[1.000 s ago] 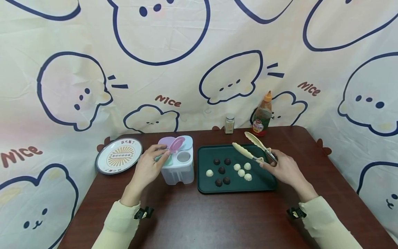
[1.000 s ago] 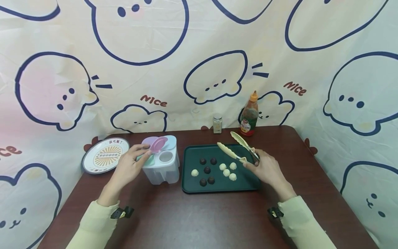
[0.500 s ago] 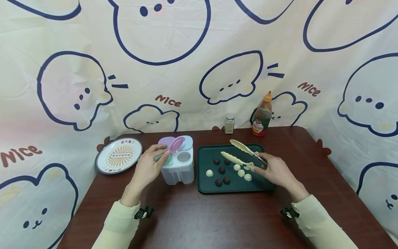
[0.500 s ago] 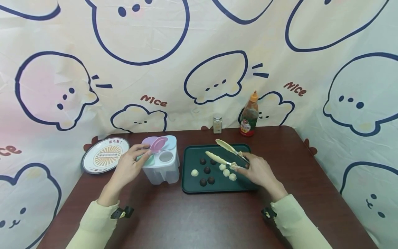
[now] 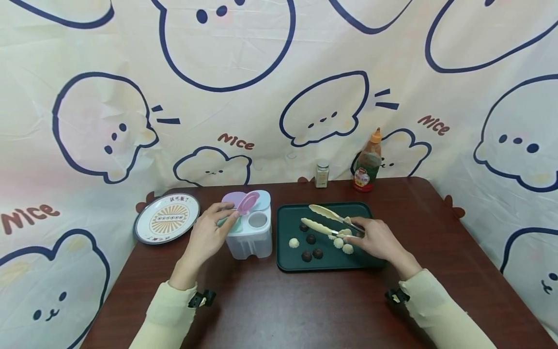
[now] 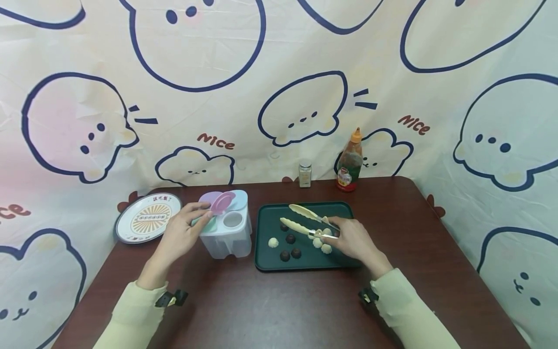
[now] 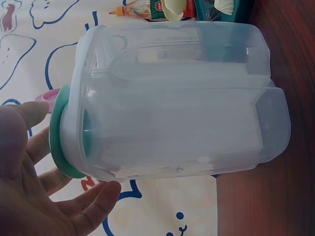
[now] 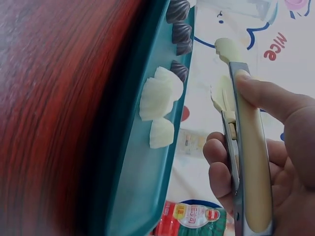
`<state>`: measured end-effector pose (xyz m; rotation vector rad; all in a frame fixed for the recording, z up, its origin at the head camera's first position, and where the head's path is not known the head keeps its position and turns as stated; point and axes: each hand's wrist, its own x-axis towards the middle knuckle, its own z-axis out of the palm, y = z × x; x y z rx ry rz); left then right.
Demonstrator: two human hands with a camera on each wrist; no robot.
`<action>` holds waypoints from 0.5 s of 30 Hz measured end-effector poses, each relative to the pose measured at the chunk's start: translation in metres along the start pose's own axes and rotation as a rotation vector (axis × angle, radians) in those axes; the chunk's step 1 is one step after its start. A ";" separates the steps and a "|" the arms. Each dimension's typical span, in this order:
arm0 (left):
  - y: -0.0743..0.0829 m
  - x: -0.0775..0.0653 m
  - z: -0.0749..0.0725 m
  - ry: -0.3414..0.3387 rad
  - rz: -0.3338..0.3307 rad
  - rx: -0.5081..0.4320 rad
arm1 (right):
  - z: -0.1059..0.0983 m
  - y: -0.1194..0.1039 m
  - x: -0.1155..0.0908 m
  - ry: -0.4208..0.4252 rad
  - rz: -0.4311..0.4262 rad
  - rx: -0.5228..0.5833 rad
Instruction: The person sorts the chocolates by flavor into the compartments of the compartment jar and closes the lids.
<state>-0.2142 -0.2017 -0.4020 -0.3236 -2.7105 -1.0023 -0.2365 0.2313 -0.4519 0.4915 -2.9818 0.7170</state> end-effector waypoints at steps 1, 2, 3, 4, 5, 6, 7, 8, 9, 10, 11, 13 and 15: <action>0.000 0.000 0.000 -0.001 -0.001 -0.002 | 0.001 -0.001 0.001 -0.003 -0.002 -0.007; 0.000 0.000 0.000 -0.002 -0.002 -0.005 | 0.002 -0.001 0.002 -0.005 -0.002 -0.016; 0.000 0.000 0.000 -0.003 -0.003 -0.006 | 0.002 -0.002 0.003 -0.009 -0.001 -0.024; 0.000 0.000 0.000 -0.004 -0.004 -0.006 | 0.003 -0.002 0.004 -0.013 -0.005 -0.031; 0.000 0.000 0.000 -0.004 -0.005 -0.005 | 0.004 -0.003 0.005 -0.018 -0.002 -0.035; 0.000 0.000 0.000 -0.005 -0.006 -0.002 | 0.004 -0.003 0.006 -0.022 -0.001 -0.039; 0.000 0.000 0.000 -0.005 -0.007 0.001 | 0.005 -0.004 0.007 -0.028 0.001 -0.039; 0.000 0.000 0.000 -0.006 -0.008 0.003 | 0.005 -0.004 0.007 -0.032 0.001 -0.044; 0.001 0.000 0.000 -0.007 -0.009 0.006 | 0.006 -0.005 0.008 -0.038 -0.001 -0.047; 0.001 0.000 0.000 -0.007 -0.009 0.008 | 0.006 -0.005 0.009 -0.045 0.000 -0.050; 0.001 0.000 0.000 -0.007 -0.009 0.010 | 0.006 -0.006 0.010 -0.050 0.005 -0.051; 0.001 0.000 0.000 -0.006 -0.007 0.010 | 0.006 -0.007 0.011 -0.063 0.006 -0.060; 0.001 0.000 0.000 -0.003 -0.003 0.010 | 0.007 -0.008 0.013 -0.072 0.003 -0.068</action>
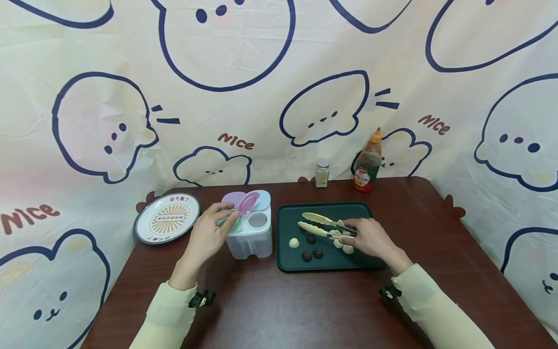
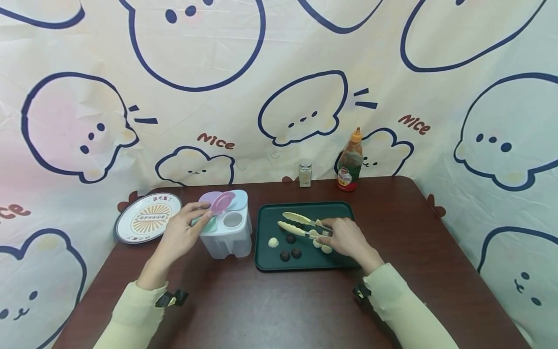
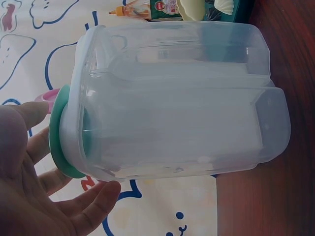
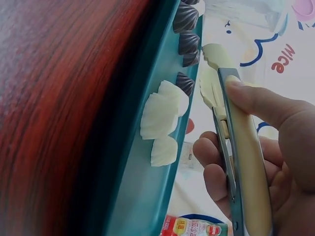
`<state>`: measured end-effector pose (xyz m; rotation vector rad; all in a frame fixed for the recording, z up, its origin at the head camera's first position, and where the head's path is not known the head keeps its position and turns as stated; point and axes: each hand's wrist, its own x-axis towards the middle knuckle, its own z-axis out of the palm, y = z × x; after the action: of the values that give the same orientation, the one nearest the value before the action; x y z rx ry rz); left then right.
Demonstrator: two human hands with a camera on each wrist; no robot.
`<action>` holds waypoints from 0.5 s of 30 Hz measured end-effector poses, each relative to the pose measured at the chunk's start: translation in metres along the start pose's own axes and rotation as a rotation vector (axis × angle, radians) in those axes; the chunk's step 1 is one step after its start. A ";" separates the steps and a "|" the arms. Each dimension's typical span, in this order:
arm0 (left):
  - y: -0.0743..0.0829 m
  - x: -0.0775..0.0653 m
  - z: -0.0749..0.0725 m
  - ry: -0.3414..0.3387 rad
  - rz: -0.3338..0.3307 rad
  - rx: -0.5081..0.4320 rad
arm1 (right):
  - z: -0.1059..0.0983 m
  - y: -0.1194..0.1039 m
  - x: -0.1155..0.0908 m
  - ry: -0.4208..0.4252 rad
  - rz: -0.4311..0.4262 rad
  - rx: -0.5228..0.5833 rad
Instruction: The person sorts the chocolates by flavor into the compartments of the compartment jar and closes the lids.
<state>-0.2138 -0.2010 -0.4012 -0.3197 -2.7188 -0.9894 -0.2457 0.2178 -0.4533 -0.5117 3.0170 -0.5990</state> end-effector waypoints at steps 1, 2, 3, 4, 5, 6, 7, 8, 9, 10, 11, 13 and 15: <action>0.000 0.000 0.000 0.001 0.001 -0.001 | 0.000 -0.001 0.001 -0.004 -0.003 -0.004; 0.000 0.000 0.000 0.002 0.003 -0.003 | 0.000 -0.001 0.001 -0.004 -0.008 -0.007; 0.000 0.000 0.000 0.003 0.003 -0.004 | 0.001 -0.002 0.002 -0.002 -0.016 -0.013; 0.001 0.000 0.000 0.002 0.002 -0.006 | 0.001 -0.002 0.002 0.001 -0.022 -0.016; 0.001 -0.001 0.000 0.001 0.001 -0.007 | 0.001 -0.003 0.003 0.003 -0.027 -0.020; 0.001 -0.001 0.000 -0.001 -0.001 -0.008 | 0.002 -0.003 0.003 0.003 -0.033 -0.022; 0.001 -0.001 0.000 -0.002 -0.004 -0.009 | 0.002 -0.004 0.003 0.002 -0.043 -0.024; 0.001 -0.001 0.000 -0.004 -0.005 -0.009 | 0.002 -0.005 0.004 0.002 -0.049 -0.028; 0.001 -0.001 0.000 -0.006 -0.007 -0.009 | 0.001 -0.005 0.004 0.000 -0.052 -0.029; 0.001 -0.001 0.000 -0.007 -0.008 -0.009 | 0.001 -0.006 0.005 -0.004 -0.052 -0.028; 0.001 -0.001 0.000 -0.007 -0.008 -0.008 | 0.001 -0.006 0.006 -0.009 -0.053 -0.027; 0.001 0.000 -0.001 -0.006 -0.006 -0.006 | -0.001 -0.007 0.007 -0.022 -0.055 -0.019; 0.001 0.000 -0.001 -0.004 -0.004 -0.005 | -0.002 -0.008 0.008 -0.037 -0.044 -0.009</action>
<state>-0.2128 -0.2005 -0.3998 -0.3182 -2.7224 -0.9974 -0.2512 0.2090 -0.4485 -0.5839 2.9826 -0.5715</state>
